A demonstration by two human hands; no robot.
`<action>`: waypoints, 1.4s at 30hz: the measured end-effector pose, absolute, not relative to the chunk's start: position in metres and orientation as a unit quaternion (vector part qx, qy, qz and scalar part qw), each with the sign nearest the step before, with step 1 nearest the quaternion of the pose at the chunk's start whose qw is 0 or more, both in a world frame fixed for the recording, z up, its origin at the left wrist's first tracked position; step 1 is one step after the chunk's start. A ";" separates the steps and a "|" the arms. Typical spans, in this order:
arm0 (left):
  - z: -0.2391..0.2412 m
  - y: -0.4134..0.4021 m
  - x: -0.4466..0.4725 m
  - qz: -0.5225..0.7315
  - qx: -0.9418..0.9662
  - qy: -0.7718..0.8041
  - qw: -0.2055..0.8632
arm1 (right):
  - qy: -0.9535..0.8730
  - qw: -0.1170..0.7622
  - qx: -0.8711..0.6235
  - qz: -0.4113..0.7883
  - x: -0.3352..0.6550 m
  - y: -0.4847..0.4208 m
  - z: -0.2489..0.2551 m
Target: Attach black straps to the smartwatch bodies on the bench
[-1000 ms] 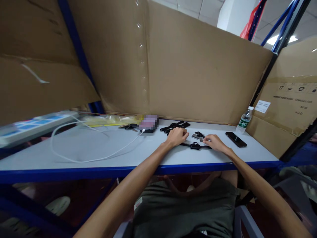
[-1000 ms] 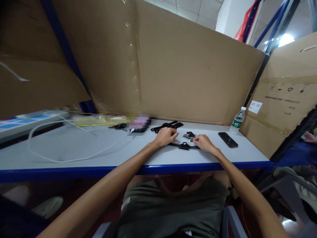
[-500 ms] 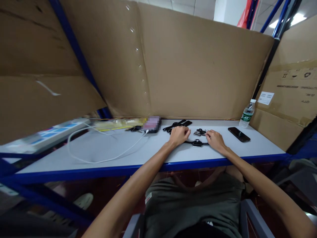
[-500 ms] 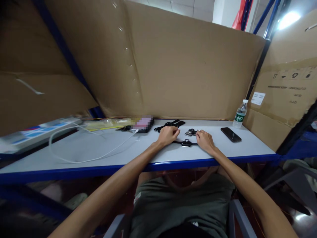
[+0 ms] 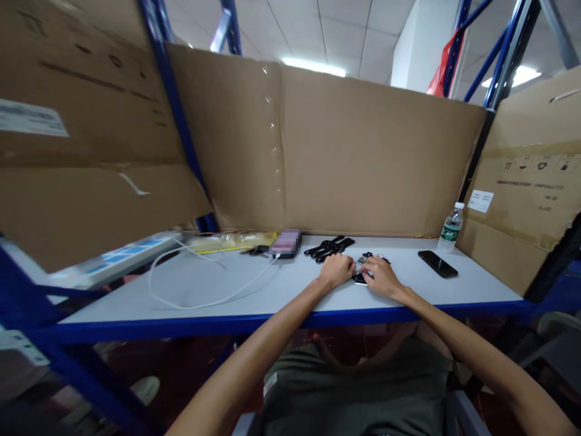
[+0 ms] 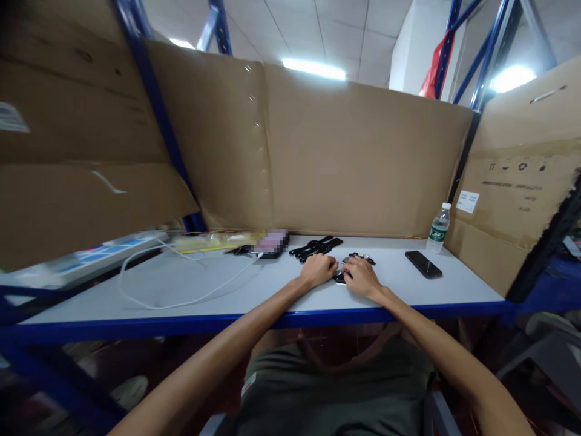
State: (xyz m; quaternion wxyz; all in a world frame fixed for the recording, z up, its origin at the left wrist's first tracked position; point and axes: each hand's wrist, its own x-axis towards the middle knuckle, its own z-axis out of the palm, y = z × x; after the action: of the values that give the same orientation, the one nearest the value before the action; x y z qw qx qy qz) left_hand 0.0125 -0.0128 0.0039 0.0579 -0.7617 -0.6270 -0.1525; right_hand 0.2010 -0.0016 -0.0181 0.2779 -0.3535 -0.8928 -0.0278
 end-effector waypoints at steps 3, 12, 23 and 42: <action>0.004 -0.013 0.013 -0.147 -0.758 -0.633 0.056 | -0.888 0.308 -0.342 -0.022 0.202 0.001 -0.024; -0.002 -0.008 0.021 -0.139 -0.722 -0.677 0.042 | -0.881 0.321 -0.347 0.016 0.205 0.003 -0.027; -0.002 -0.009 0.020 -0.109 -0.735 -0.668 0.053 | -0.834 0.283 -0.471 -0.041 0.195 -0.018 -0.011; 0.001 -0.014 0.023 -0.115 -0.725 -0.678 0.038 | -0.775 0.142 -0.607 -0.107 0.162 -0.036 -0.007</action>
State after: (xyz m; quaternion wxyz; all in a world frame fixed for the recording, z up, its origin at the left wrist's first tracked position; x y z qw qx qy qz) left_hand 0.0226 -0.0137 0.0008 0.0383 -0.7253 -0.6776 -0.1152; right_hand 0.1624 -0.0362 -0.0067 0.1422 -0.6067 -0.7747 -0.1072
